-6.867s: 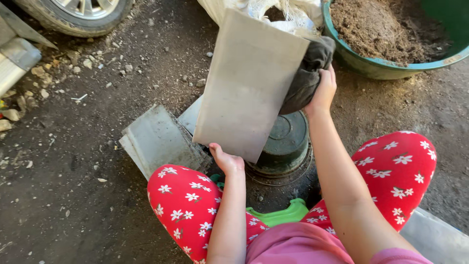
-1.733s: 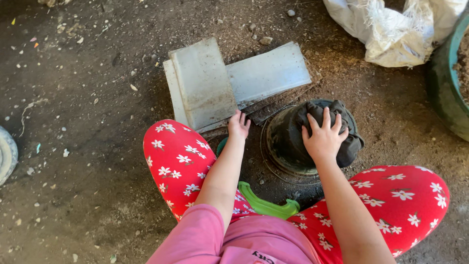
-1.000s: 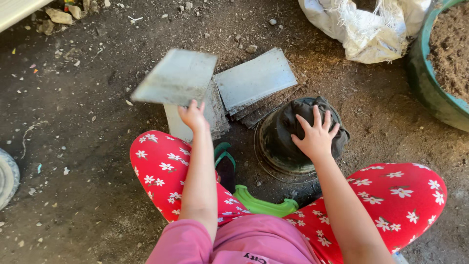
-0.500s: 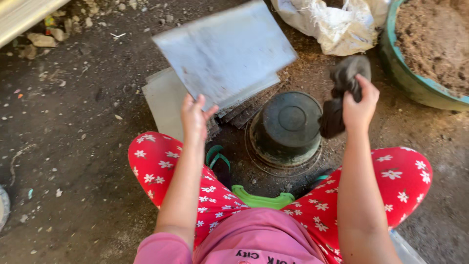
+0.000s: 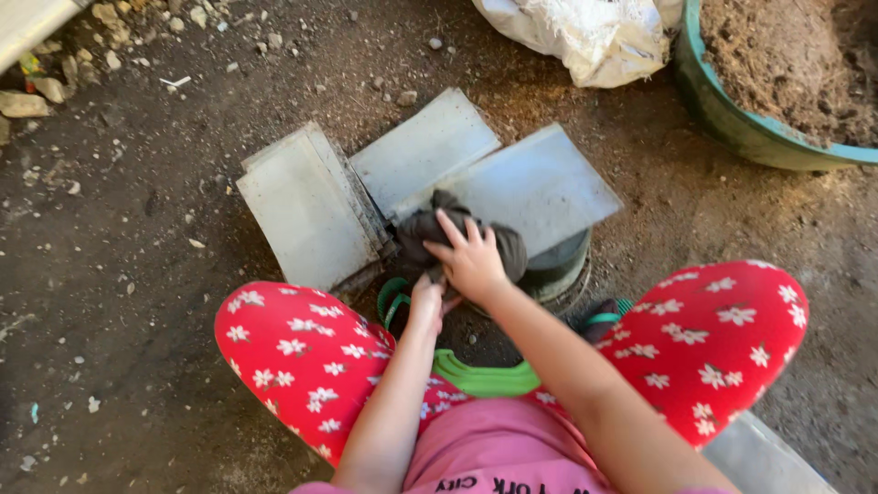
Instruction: The person sits on a small stool and scrubs rectangular tiles with a dark cloth. They wipe each tile repeatedly, flip it over to clean the other side, and place it on a stack. The person continues this process for multiple tiles.
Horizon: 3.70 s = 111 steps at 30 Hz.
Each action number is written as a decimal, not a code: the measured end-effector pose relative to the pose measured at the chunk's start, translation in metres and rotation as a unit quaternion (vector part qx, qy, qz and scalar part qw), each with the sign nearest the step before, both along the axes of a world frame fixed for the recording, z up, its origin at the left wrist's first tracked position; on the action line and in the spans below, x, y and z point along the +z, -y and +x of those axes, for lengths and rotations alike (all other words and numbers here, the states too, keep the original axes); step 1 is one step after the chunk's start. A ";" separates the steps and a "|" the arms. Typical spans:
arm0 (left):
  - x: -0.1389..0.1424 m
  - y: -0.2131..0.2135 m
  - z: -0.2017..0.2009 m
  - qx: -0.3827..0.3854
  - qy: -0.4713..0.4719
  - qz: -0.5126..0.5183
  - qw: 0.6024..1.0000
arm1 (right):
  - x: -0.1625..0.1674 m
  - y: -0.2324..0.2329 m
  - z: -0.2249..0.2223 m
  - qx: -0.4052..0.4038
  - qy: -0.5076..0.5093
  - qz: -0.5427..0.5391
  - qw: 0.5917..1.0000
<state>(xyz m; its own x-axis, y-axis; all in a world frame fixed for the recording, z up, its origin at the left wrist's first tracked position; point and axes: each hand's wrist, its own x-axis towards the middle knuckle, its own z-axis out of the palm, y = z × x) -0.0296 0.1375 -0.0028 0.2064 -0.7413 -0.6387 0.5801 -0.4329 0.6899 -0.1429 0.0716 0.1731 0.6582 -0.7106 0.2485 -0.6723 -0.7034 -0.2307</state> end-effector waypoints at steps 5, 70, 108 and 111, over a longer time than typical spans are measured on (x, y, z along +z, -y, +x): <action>0.001 -0.006 0.002 0.003 -0.005 0.008 1.000 | -0.047 0.026 -0.032 -0.116 0.005 -0.018 0.993; 0.017 -0.012 -0.041 0.103 -0.048 -0.021 0.993 | -0.001 0.171 -0.294 -0.445 -0.018 0.038 0.895; 0.244 0.278 -0.349 -0.287 -0.216 0.017 0.933 | 0.040 0.166 -0.358 -0.170 0.504 0.103 0.841; 0.246 0.322 -0.329 -0.227 -0.217 0.002 0.949 | 0.063 0.149 -0.365 -0.118 0.459 0.170 0.864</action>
